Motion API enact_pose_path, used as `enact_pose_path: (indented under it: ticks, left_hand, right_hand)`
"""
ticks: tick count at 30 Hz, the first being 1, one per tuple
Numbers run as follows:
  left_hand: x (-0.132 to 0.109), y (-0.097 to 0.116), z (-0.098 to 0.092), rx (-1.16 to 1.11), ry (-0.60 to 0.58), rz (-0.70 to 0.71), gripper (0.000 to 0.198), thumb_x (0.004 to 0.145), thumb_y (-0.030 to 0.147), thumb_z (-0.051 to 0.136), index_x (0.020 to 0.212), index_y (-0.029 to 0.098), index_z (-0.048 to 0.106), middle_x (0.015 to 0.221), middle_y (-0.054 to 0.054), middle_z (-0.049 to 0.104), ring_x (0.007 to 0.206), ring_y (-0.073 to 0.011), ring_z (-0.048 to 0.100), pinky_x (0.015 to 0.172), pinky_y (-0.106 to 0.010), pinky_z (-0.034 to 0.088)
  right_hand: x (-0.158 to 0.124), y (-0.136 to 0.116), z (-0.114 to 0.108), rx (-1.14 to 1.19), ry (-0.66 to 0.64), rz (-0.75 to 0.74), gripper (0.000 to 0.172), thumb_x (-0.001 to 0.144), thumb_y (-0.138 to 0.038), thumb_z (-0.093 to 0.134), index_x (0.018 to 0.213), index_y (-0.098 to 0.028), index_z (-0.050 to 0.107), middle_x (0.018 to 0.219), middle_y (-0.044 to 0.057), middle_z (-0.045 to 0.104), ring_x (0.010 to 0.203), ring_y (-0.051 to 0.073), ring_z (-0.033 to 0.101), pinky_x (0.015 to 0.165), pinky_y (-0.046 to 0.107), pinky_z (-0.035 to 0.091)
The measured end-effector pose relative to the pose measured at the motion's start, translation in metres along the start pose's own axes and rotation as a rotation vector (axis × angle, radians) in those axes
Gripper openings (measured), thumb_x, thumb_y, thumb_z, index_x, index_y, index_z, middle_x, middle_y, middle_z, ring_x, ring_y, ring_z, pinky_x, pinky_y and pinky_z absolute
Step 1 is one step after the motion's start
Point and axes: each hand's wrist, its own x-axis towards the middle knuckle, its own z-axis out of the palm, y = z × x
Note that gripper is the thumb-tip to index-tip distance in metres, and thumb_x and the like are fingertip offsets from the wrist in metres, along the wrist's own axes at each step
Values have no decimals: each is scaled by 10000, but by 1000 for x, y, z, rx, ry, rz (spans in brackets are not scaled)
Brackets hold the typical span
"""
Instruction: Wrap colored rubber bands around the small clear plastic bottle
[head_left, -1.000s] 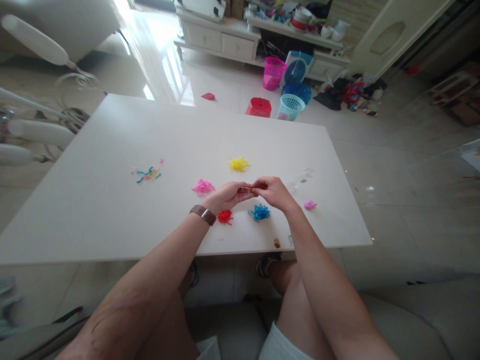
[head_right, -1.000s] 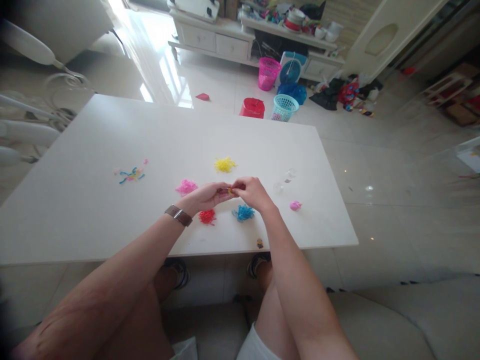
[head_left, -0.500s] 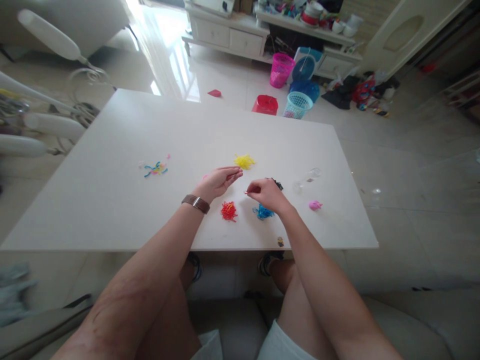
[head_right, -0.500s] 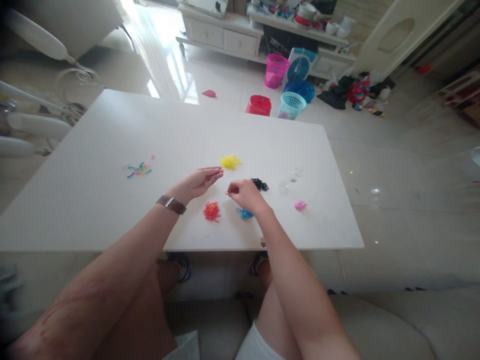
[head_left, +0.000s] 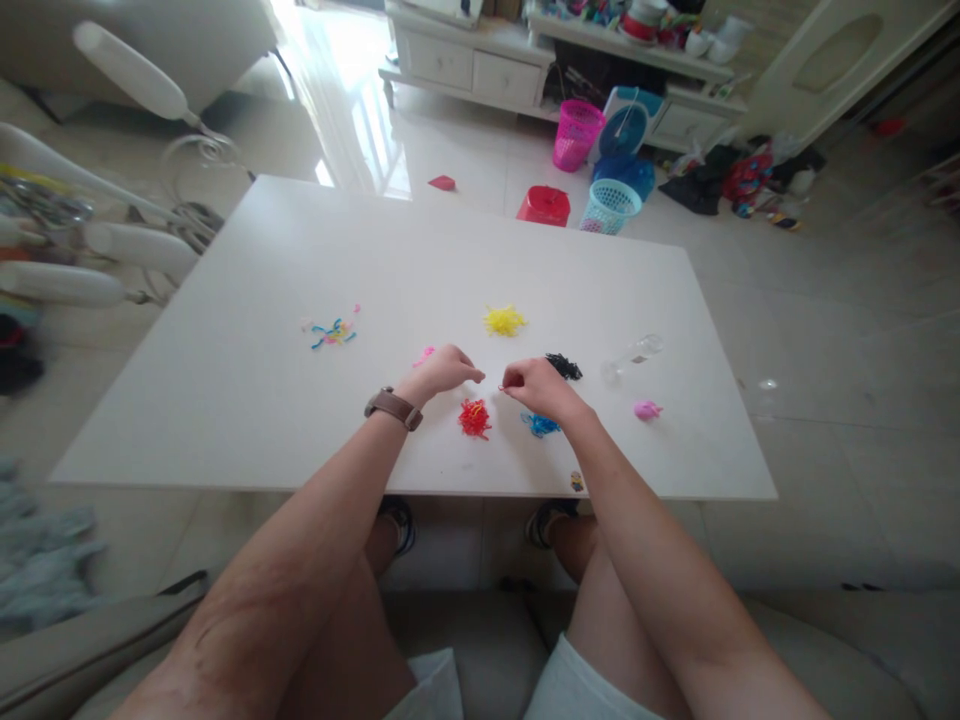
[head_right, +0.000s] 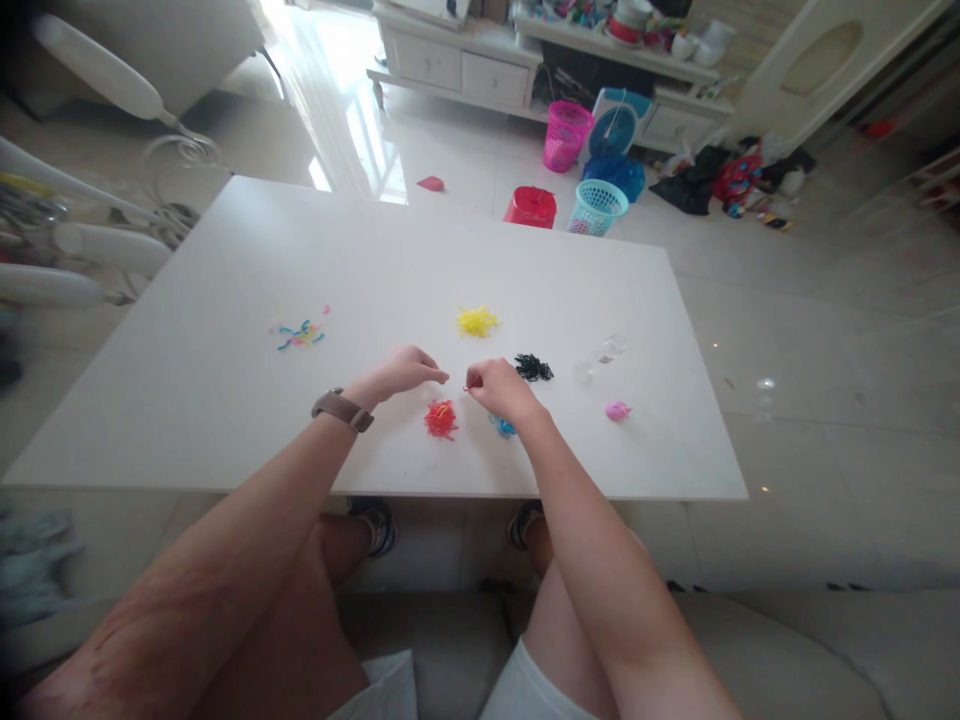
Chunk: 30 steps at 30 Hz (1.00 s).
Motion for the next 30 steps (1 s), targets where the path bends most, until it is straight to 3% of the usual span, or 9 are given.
enact_pose_path:
  ticks: [4,7,12,16,20,26,30]
  left_hand:
    - [1,-5,12,243,-85,40,66,679,216,818,715,163,803,635,-29,693,626,-147,583,572,-250,390]
    - [1,-9,20,391,-134,74,159,659,193,814,814,160,834,661,-53,718,643,-164,613,577,-243,406]
    - [0,-13,27,485,-104,73,235,681,130,731,888,158,840,765,-86,757,703,-181,650,583,-245,420]
    - [-1,-11,21,420,-150,75,212,687,131,712,854,160,840,729,-59,744,688,-161,637,584,-234,423]
    - [0,-10,2,273,-183,66,111,656,163,740,732,178,819,675,-20,720,665,-146,603,582,-226,420]
    - [-5,-6,-23,-102,33,5,96,657,233,786,706,153,804,607,-34,654,608,-137,518,540,-248,375]
    - [-5,-3,-23,-269,50,-33,167,653,276,833,759,150,809,552,-7,555,521,-102,415,502,-262,301]
  right_hand:
    - [1,3,-2,-16,8,0,150,798,-59,699,771,-185,775,743,33,758,723,153,682,687,237,470]
    - [1,1,-2,-35,3,0,143,804,-66,700,785,-184,779,755,34,764,724,150,682,691,235,468]
    - [0,-2,-3,-46,-11,2,137,812,-69,702,800,-180,780,765,36,766,736,147,683,698,228,468]
    - [0,0,-3,-34,-22,-11,144,808,-63,696,806,-178,783,766,34,762,744,143,681,697,222,463]
    - [1,0,2,-32,-45,-46,167,787,-44,688,786,-179,786,784,29,758,733,135,661,684,223,445]
    - [2,-11,22,39,-98,-120,133,788,-68,715,804,-184,777,780,18,742,728,134,645,707,234,454]
    - [4,-14,23,88,-89,-41,48,834,-159,735,852,-192,766,771,23,747,717,144,661,706,247,470]
